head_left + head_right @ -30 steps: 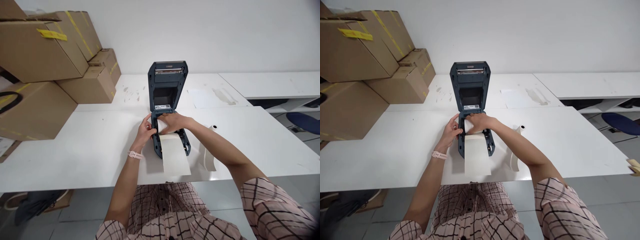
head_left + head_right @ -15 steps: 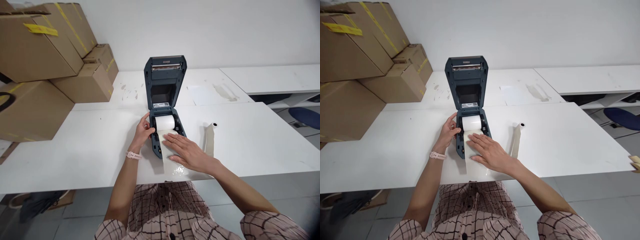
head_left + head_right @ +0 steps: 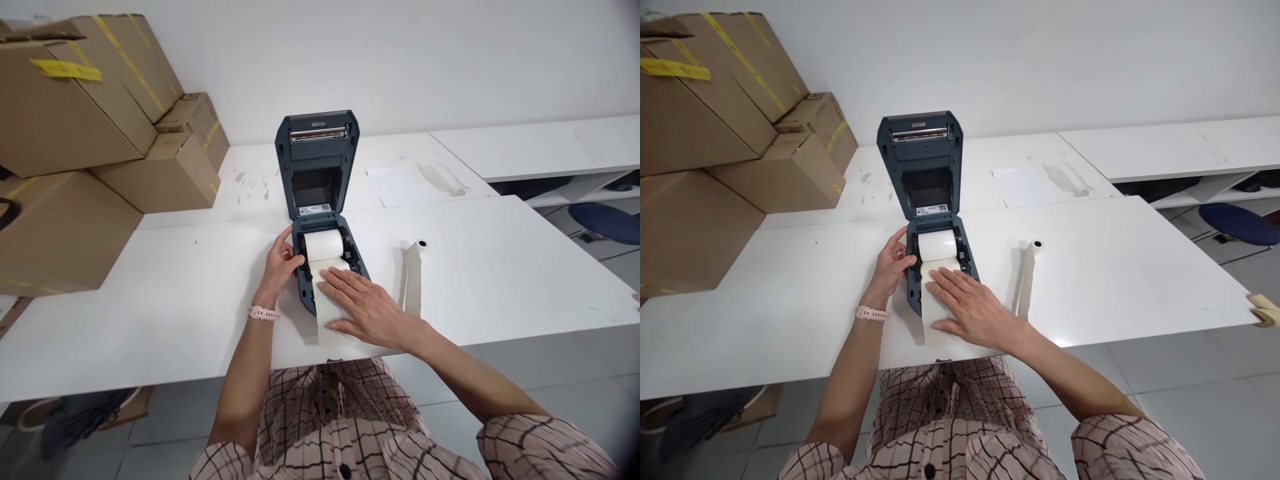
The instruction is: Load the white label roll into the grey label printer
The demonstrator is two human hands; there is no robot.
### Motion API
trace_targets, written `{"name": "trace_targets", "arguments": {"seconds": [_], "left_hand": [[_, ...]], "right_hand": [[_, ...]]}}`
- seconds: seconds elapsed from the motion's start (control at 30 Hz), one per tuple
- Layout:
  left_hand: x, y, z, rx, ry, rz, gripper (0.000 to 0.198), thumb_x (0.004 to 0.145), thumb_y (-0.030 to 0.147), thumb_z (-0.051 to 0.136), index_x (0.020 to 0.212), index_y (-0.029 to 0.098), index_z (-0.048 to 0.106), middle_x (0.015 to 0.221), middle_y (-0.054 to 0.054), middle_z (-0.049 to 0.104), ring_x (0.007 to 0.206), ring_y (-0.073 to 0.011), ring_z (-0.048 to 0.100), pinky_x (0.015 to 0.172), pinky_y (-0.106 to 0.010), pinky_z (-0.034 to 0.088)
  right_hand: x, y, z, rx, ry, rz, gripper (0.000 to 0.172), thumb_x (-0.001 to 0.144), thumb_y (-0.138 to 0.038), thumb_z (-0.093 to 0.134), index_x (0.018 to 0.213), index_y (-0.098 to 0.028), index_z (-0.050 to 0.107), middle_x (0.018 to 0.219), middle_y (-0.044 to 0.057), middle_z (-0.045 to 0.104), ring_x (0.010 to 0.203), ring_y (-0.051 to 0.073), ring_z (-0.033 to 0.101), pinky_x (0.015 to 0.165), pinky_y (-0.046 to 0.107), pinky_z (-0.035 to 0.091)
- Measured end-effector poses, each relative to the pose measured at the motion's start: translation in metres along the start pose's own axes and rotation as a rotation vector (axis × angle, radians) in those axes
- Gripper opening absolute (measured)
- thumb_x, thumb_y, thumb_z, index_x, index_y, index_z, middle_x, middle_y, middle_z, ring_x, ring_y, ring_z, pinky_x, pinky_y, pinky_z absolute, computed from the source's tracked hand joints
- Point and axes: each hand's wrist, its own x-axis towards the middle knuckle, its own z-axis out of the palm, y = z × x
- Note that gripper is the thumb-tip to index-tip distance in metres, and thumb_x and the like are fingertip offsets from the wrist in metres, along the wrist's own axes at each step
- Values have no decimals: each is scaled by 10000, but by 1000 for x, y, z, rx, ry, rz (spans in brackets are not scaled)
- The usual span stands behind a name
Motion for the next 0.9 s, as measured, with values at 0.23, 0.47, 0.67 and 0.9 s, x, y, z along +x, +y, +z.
{"name": "trace_targets", "arguments": {"seconds": [0.23,0.47,0.67,0.9], "left_hand": [[0,-8,-2,28,45,47,804,668,203,812,1439,265,592,858,33,517,704,-94,506,633,-220,440],[6,-22,-7,-25,2,2,974,716,305,831,1583,266,389,1601,-132,446,1435,-278,470,1116,-381,447],[4,-22,-4,-97,-109,-43,1005,780,344,817,1633,285,290,1663,-119,409,1522,-281,414,1217,-409,387],[-8,-14,6,-40,-150,27,846,807,377,797,1565,367,421,1579,-56,531,1470,-309,485,1145,-438,480]], "right_hand": [[-1,2,2,27,-18,2,850,1020,-609,522,1682,-198,182,1710,135,277,1609,290,239,1278,544,355],[-3,1,-1,8,-39,-1,859,1025,-620,501,1680,-168,179,1714,148,260,1609,301,234,1280,542,346],[-3,0,-2,10,-26,-6,892,1017,-621,520,1687,-176,137,1714,149,257,1608,297,234,1279,544,348],[-4,2,-14,165,-84,25,892,980,-677,542,1681,-242,204,1732,113,242,1602,313,272,1269,575,350]]}}
